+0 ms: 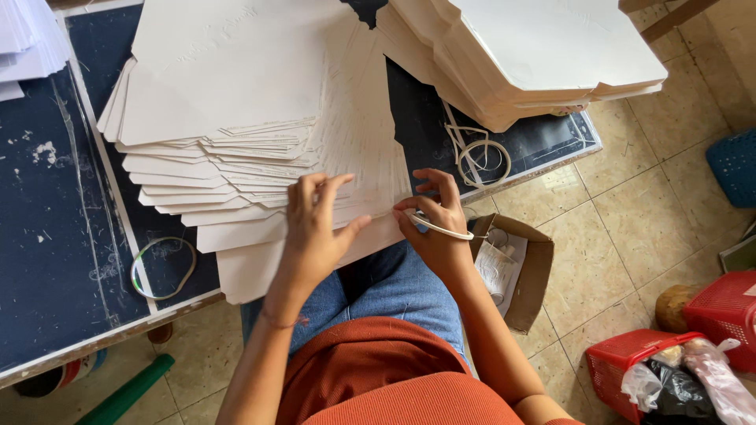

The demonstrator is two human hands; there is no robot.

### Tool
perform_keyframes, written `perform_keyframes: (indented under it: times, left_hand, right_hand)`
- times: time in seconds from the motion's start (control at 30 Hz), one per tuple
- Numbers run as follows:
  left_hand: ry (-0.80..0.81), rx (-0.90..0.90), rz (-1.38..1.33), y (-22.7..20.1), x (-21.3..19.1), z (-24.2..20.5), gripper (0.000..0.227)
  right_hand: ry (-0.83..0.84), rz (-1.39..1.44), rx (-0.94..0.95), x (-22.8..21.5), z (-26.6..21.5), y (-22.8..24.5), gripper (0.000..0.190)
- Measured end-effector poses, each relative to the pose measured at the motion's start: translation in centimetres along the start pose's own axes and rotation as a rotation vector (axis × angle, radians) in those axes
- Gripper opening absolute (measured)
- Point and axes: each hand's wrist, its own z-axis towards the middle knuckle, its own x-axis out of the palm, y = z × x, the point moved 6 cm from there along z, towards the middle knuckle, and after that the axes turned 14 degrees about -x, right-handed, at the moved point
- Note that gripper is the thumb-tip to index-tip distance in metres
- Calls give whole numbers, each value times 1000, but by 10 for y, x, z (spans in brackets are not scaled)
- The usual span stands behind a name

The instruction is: The person repeatedly picks up a white paper sheet from a stack on the table and places it on top of another stack. The hands handle the sheets one at a time, aligning them before stacking. The task continues throughout the clip without visible completion.

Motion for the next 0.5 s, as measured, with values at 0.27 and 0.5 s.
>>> perform_keyframes:
  times: [0.27,0.5]
  left_hand:
    - [43,-316,64,0,36,17,83]
    - [78,-374,70,1,37,21,82]
  right_hand:
    - [-31,-145,-122,2,-6,7,6]
    - [-136,-411,-307,8,-33,17,4]
